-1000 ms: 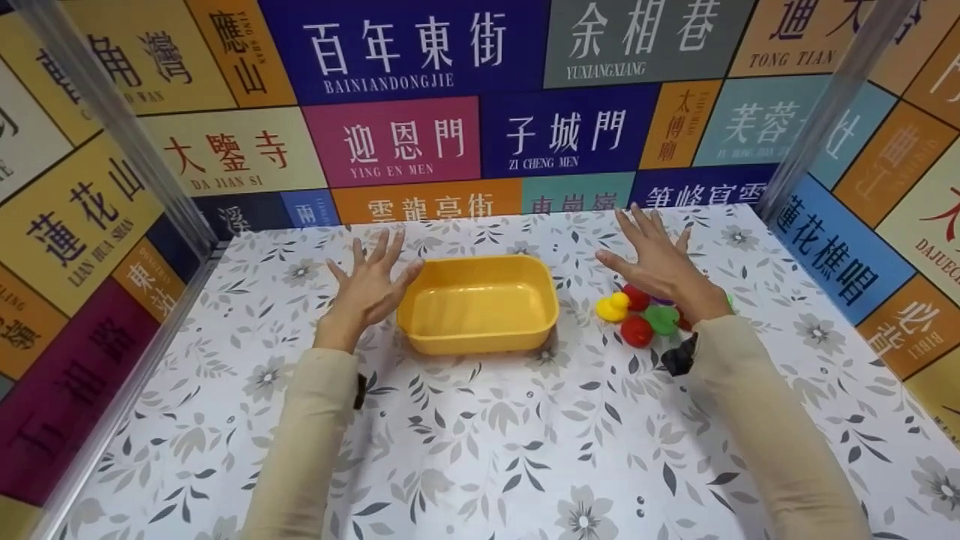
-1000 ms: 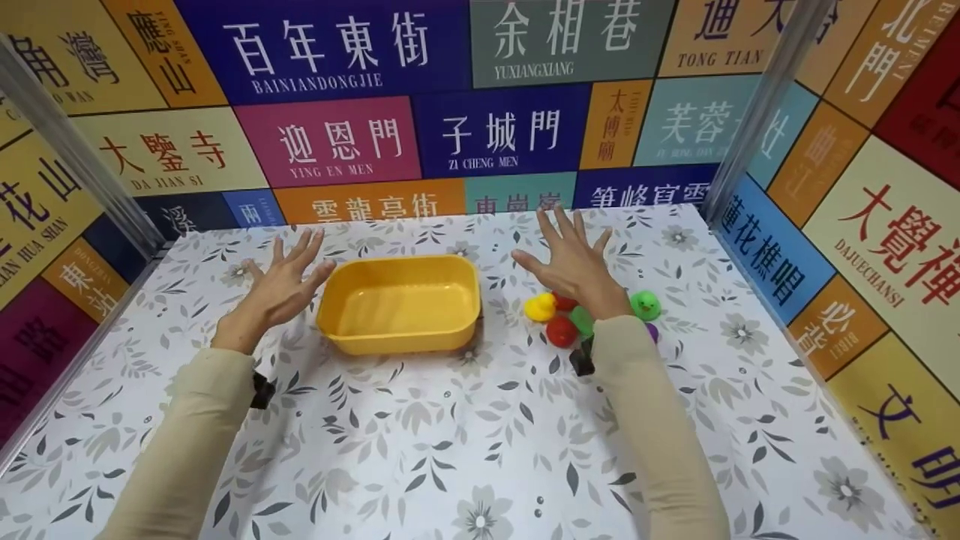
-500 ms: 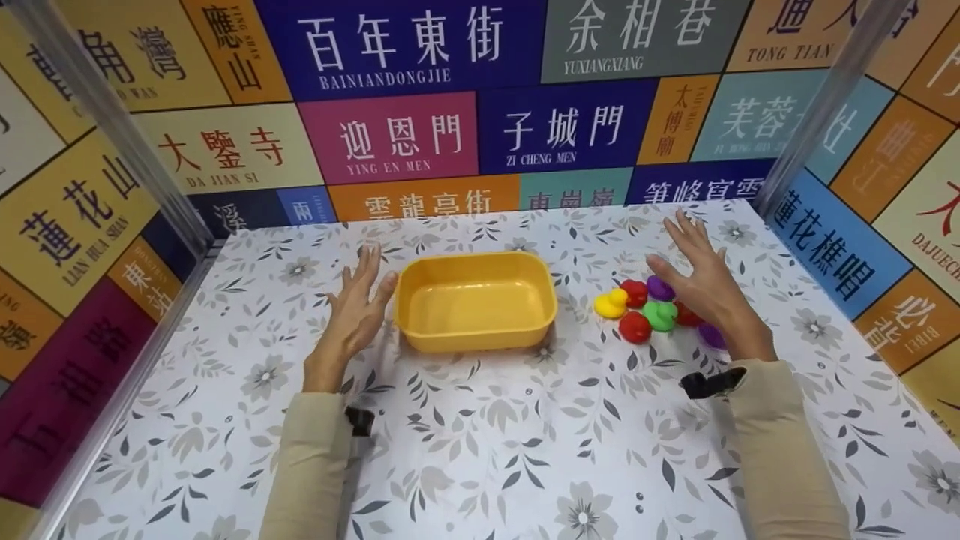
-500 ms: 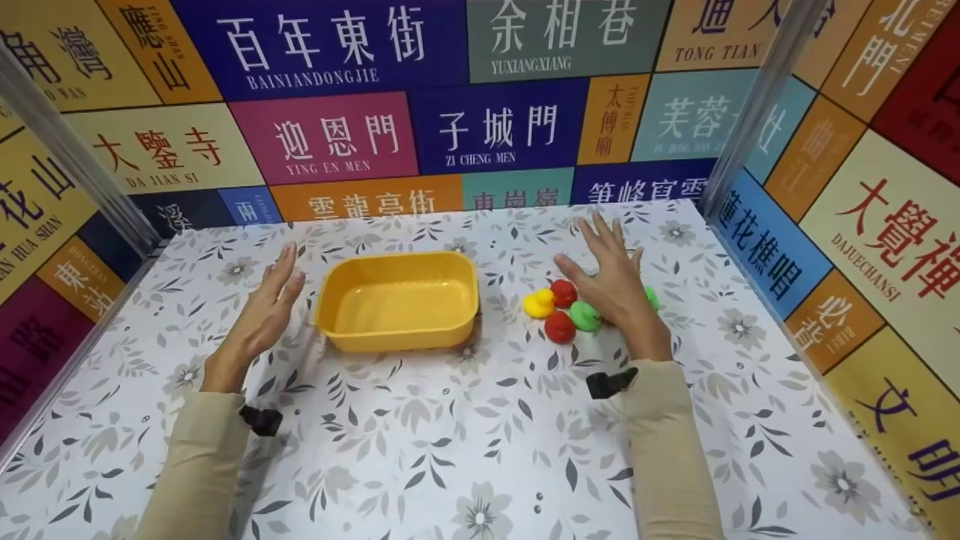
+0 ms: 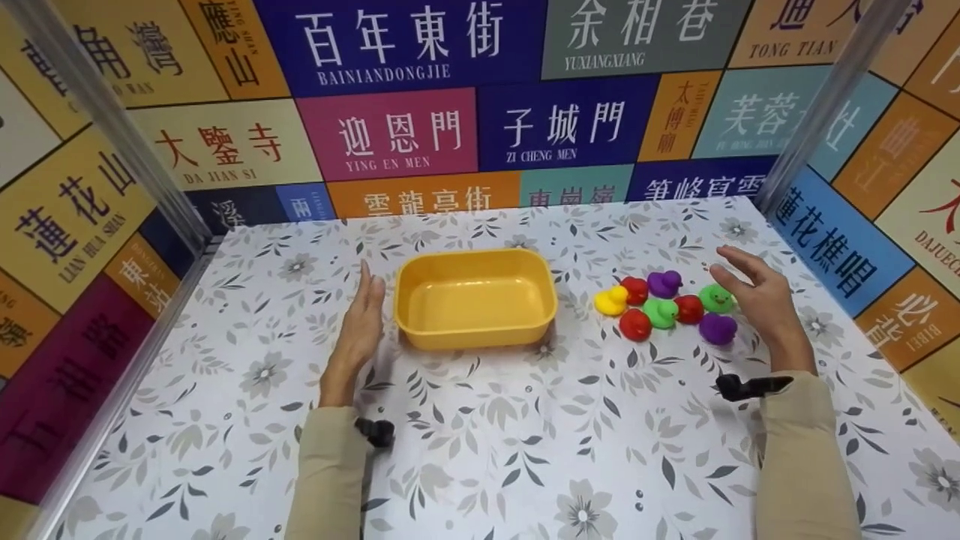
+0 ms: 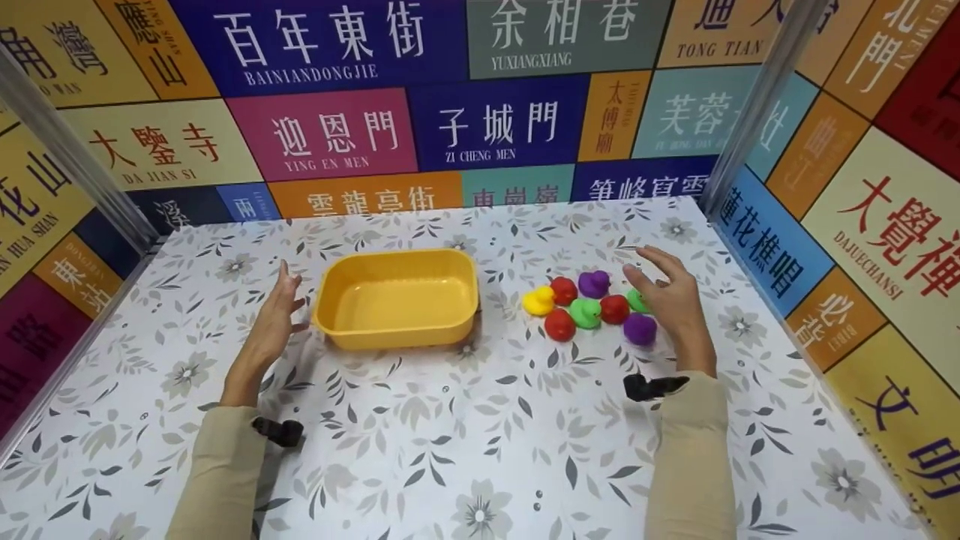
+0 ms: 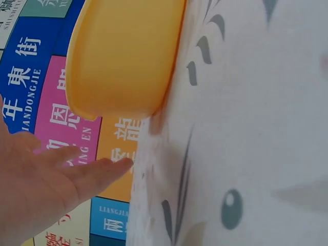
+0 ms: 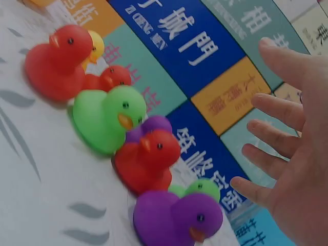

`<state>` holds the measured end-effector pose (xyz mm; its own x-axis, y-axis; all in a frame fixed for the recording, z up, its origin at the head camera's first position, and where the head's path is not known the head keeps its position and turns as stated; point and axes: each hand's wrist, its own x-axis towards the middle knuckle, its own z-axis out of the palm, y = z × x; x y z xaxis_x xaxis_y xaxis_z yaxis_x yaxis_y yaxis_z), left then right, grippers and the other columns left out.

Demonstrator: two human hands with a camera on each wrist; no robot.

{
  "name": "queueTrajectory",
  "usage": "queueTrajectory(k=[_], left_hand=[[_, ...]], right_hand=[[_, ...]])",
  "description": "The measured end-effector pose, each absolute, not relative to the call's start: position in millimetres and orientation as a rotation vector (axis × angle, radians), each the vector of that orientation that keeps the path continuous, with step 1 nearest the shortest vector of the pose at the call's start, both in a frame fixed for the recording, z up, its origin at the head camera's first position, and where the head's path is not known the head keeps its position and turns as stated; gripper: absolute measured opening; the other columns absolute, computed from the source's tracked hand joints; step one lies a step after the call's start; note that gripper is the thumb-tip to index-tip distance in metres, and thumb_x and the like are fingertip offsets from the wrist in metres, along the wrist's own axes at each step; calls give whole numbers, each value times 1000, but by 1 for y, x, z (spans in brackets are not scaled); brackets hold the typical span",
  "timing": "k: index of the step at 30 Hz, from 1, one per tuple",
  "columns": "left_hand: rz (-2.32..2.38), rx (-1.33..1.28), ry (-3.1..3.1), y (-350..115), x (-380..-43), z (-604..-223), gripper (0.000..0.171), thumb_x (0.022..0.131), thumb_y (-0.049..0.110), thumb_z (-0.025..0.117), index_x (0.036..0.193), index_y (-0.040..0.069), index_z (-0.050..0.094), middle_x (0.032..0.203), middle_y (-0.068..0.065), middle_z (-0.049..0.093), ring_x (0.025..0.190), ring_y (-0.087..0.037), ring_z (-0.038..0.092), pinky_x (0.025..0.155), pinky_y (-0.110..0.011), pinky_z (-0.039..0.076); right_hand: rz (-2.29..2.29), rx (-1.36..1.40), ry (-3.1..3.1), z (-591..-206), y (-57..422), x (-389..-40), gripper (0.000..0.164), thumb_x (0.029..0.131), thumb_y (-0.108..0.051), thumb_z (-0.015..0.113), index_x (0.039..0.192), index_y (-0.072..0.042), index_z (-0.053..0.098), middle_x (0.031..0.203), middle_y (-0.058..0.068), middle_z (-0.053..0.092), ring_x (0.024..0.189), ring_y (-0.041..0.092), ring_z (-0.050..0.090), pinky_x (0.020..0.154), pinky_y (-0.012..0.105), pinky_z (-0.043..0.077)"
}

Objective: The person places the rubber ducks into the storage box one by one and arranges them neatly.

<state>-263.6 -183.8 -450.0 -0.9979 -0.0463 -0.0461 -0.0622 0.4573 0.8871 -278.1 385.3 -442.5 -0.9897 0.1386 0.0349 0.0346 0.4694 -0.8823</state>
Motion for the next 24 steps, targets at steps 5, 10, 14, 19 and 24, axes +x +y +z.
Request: queueTrajectory(k=[5,10,14,19,24], left_hand=[[1726,-190,2596,-182,-264,-453,71,103,65,21,162,31,1,167,-14,22,143,-39,41,116,-53,42],[1824,-297,2482,-179,-263,-460,61,108,45,33,161,18,21,157,-20,39,129,-36,56,98,-45,58],[1912,-355,2365,-176,-265,-462,56,108,36,38,158,12,31,149,-18,49,112,-28,64,88,-40,63],[1984,-373,2271,-175,-266,-465,50,107,29,42,153,9,40,128,-23,62,88,-20,66,75,-34,65],[2014,-353,2230,-173,-265,-463,47,107,30,44,149,8,47,123,-28,66,80,-18,70,78,-39,66]], right_hand=[[1651,-325,-2579,-458,400,-278,69,90,-60,63,150,-31,46,161,-7,39,154,21,25,128,53,21],[1861,-423,-2530,-473,418,-273,68,90,-56,66,150,-33,46,145,-13,49,132,10,45,125,37,32],[1983,-469,-2501,-480,426,-270,70,91,-53,67,153,-33,41,162,-6,33,147,15,35,131,41,18],[1905,-468,-2600,-484,423,-272,75,90,-61,63,155,-34,37,171,0,12,156,34,14,130,56,8],[1797,-463,-2664,-485,419,-279,82,87,-63,65,156,-28,37,169,9,19,154,40,15,129,59,12]])
